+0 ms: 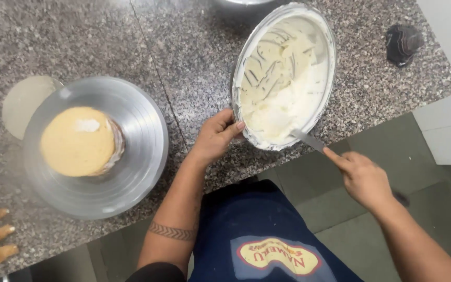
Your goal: The person moves a cake from a board to a turntable and applies frosting from a bowl using a spatula. They spread the frosting over the top and sides of the cake while rotating the turntable, occasionally wiping the spatula with a cloth.
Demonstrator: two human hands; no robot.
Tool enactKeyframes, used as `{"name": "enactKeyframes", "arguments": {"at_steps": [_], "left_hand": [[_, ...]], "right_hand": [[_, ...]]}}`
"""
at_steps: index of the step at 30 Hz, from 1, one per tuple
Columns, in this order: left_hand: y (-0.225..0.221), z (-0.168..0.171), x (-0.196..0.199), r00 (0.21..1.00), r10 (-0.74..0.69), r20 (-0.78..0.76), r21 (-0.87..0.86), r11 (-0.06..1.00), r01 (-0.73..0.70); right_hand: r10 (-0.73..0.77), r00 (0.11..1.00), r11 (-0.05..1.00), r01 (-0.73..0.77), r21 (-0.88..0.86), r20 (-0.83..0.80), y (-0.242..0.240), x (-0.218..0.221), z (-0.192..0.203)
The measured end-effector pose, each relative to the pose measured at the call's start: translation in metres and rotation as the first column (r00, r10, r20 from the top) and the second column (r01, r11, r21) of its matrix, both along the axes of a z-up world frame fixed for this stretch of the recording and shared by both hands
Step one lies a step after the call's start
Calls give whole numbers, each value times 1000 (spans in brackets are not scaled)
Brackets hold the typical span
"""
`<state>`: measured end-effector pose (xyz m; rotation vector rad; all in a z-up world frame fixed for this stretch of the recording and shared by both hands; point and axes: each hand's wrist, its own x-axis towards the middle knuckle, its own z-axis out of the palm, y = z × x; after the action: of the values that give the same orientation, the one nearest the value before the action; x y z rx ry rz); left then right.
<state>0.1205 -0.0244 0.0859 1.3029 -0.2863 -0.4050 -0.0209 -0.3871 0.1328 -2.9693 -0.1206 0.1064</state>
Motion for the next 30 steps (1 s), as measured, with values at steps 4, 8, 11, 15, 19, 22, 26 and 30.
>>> {"name": "enactKeyframes", "arguments": {"at_steps": [4,8,11,15,19,22,26,30], "left_hand": [[1,11,1,998,22,-56,38,999,-20],[0,8,2,1000,17,19,80,997,-19],[-1,1,1,1000,14,21,53,998,-15],[0,2,6,1000,2,-5,46,999,-2],[-1,-4,13,999,18,34,42,999,-19],[-2,-11,14,996,46,-76,9,999,-45],[-2,-29,22,988,106,-109,-120,986,-119],[-6,-28,21,976,135,-173,-161,973,-163]], "right_hand": [[-118,942,928,217,302,-314,-24,-4,18],[-264,863,595,498,631,-431,-11,-9,15],[-259,944,853,323,409,-204,2,-12,15],[-173,944,965,220,145,-280,-16,-10,19],[-262,842,622,521,585,-471,-34,-14,3],[-356,771,307,630,713,-527,-32,-8,-19],[-398,809,445,582,681,-431,-15,-20,-42],[-196,777,418,618,666,-599,21,-36,-16]]}}
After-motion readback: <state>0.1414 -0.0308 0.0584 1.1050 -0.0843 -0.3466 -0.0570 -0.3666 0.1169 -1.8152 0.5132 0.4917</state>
